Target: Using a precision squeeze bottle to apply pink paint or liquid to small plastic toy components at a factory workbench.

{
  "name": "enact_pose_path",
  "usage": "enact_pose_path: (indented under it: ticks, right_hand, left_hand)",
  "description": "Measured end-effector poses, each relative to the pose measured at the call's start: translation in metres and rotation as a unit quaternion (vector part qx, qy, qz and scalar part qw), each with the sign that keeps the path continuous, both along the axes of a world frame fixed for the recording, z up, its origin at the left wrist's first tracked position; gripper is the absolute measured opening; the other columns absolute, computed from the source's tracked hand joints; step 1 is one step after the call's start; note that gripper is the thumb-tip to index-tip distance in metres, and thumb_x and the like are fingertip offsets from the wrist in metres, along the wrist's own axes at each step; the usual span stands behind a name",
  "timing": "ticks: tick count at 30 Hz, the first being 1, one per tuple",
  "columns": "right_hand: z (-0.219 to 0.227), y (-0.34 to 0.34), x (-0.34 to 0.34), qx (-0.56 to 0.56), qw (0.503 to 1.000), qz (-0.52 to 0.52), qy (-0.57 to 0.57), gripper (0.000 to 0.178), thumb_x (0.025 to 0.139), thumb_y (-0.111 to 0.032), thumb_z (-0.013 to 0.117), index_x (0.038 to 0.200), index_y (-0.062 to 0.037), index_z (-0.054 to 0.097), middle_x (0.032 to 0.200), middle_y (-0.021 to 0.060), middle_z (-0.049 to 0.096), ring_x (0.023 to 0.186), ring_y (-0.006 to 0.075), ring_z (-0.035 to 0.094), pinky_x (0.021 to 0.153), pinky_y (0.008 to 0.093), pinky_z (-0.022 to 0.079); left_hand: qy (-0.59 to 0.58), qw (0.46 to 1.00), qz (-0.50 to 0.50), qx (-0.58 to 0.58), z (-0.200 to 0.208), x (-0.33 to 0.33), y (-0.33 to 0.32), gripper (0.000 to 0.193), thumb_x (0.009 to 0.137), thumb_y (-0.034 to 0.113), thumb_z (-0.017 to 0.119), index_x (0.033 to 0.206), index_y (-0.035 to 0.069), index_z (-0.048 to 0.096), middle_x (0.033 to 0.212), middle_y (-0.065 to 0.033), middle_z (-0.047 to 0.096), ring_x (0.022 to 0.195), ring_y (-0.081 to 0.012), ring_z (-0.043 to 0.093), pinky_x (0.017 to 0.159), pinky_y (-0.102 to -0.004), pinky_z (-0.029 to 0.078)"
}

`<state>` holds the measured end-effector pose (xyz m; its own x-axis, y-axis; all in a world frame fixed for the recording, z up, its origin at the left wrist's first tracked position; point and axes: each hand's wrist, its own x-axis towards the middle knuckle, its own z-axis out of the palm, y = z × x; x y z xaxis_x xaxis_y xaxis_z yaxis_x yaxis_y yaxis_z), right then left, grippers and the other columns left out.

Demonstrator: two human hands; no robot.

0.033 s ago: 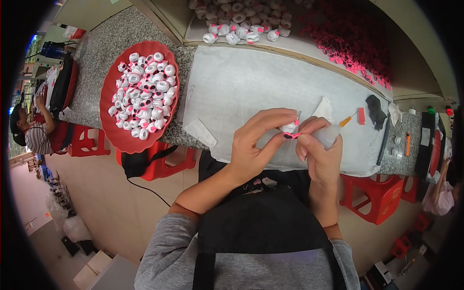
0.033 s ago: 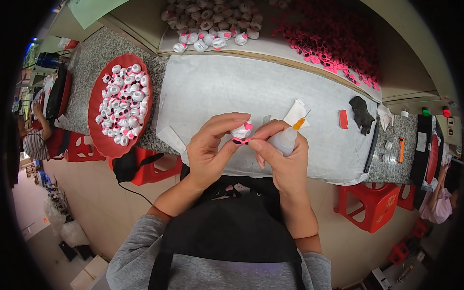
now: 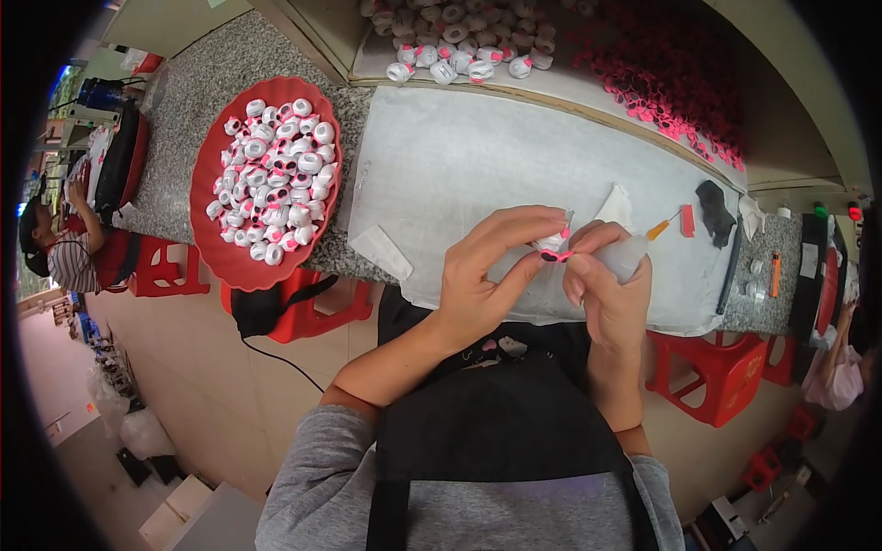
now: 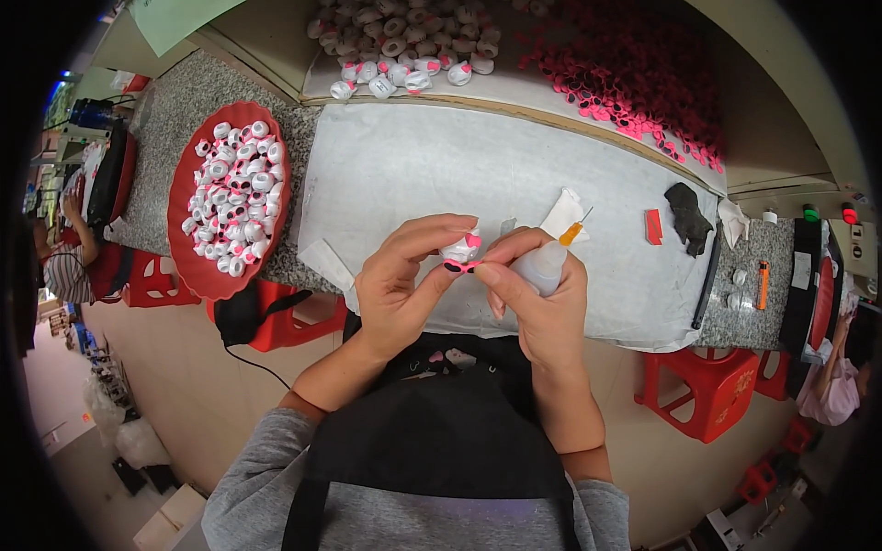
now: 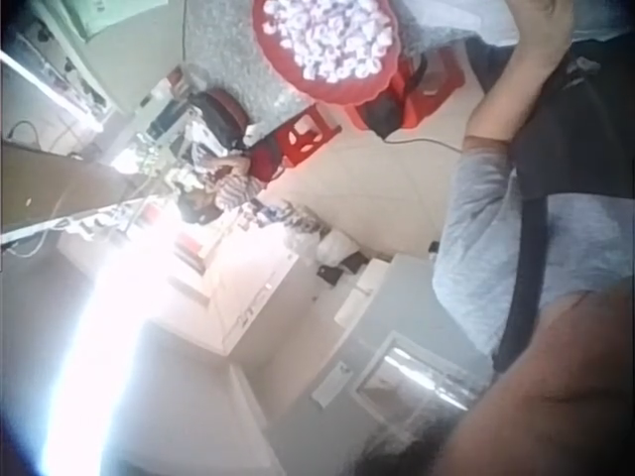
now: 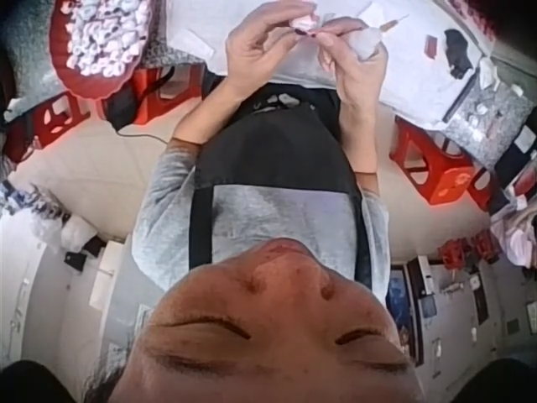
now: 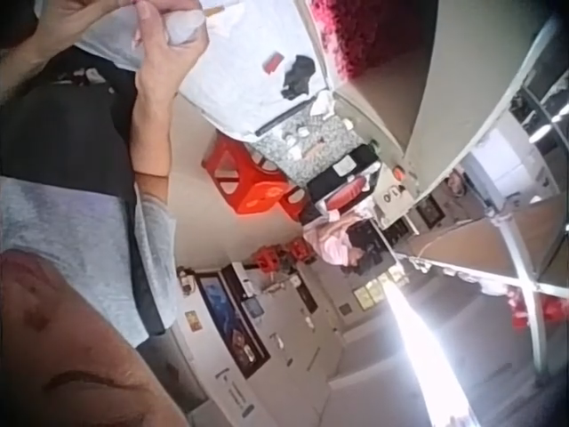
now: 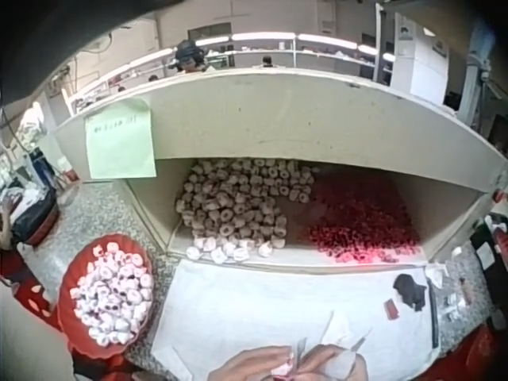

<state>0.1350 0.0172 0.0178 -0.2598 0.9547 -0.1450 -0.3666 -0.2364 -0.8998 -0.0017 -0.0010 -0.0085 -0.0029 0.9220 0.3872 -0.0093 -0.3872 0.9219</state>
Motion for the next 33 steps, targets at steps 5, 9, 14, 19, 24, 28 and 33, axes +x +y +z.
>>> enact_pose_path:
  ticks: [5,9,14,19,24,28,33]
  right_hand:
    - [-0.005,0.001,-0.001,-0.008,1.0,-0.006,0.003,0.01,0.069,0.0,0.054,0.071,0.0003,0.045,0.07,0.0087,0.045,0.045,0.0095,0.041,0.038,0.0197,0.032]
    - [-0.004,0.001,-0.002,0.009,1.0,-0.009,0.001,0.012,0.068,0.001,0.055,0.072,-0.0002,0.044,0.07,0.008,0.045,0.046,0.0091,0.041,0.038,0.0194,0.032]
    - [-0.006,-0.002,-0.005,0.086,0.994,-0.054,-0.04,0.018,0.065,0.002,0.058,0.076,-0.0004,0.045,0.069,0.007,0.045,0.047,0.0083,0.042,0.038,0.0181,0.032]
    - [0.002,0.0,-0.002,0.056,0.998,0.023,-0.032,0.034,0.061,0.007,0.062,0.092,0.0003,0.05,0.066,0.0034,0.05,0.051,0.0048,0.043,0.042,0.0156,0.032]
    - [0.0,0.001,0.003,0.054,0.997,0.045,-0.043,0.03,0.061,0.004,0.064,0.089,0.001,0.053,0.064,0.0029,0.052,0.053,0.0045,0.044,0.043,0.0163,0.032]
    - [-0.003,-0.002,0.004,0.087,0.993,0.02,-0.07,0.025,0.061,0.001,0.066,0.083,0.0013,0.055,0.066,0.0028,0.054,0.056,0.005,0.046,0.047,0.0167,0.034]
    - [-0.003,-0.004,0.005,0.075,0.995,0.021,-0.063,0.024,0.061,-0.001,0.067,0.082,0.0012,0.056,0.069,0.0039,0.056,0.059,0.0059,0.048,0.052,0.0178,0.036]
  left_hand:
    - [-0.001,1.0,-0.009,-0.002,0.002,0.0,0.0,0.028,0.067,-0.01,0.052,0.094,-0.002,0.051,0.101,-0.0166,0.049,0.095,-0.0225,0.048,0.078,-0.0297,0.04]
    - [-0.02,1.0,-0.023,0.005,0.003,-0.001,0.0,0.028,0.068,-0.008,0.053,0.095,-0.002,0.05,0.1,-0.0176,0.049,0.094,-0.0221,0.048,0.078,-0.0293,0.04]
    - [-0.226,0.964,-0.075,-0.116,0.01,0.001,-0.003,0.024,0.072,-0.002,0.052,0.096,-0.002,0.048,0.102,-0.019,0.048,0.096,-0.0219,0.047,0.08,-0.0309,0.038]
    - [-0.206,0.968,-0.1,-0.104,0.006,-0.004,-0.003,0.022,0.072,-0.001,0.052,0.095,-0.002,0.05,0.1,-0.018,0.049,0.096,-0.023,0.047,0.082,-0.0324,0.037]
    - [-0.179,0.974,-0.108,-0.088,0.005,-0.004,-0.002,0.025,0.07,-0.002,0.054,0.095,-0.002,0.053,0.098,-0.0128,0.052,0.095,-0.0204,0.047,0.083,-0.0307,0.035]
    - [-0.195,0.969,-0.12,-0.089,0.005,-0.004,-0.001,0.023,0.069,-0.001,0.056,0.092,0.0,0.055,0.095,-0.0115,0.054,0.094,-0.0205,0.048,0.083,-0.031,0.035]
    - [-0.166,0.977,-0.11,-0.08,0.0,-0.005,-0.001,0.021,0.069,0.002,0.058,0.089,0.001,0.057,0.09,-0.01,0.057,0.093,-0.0202,0.049,0.085,-0.0325,0.034]
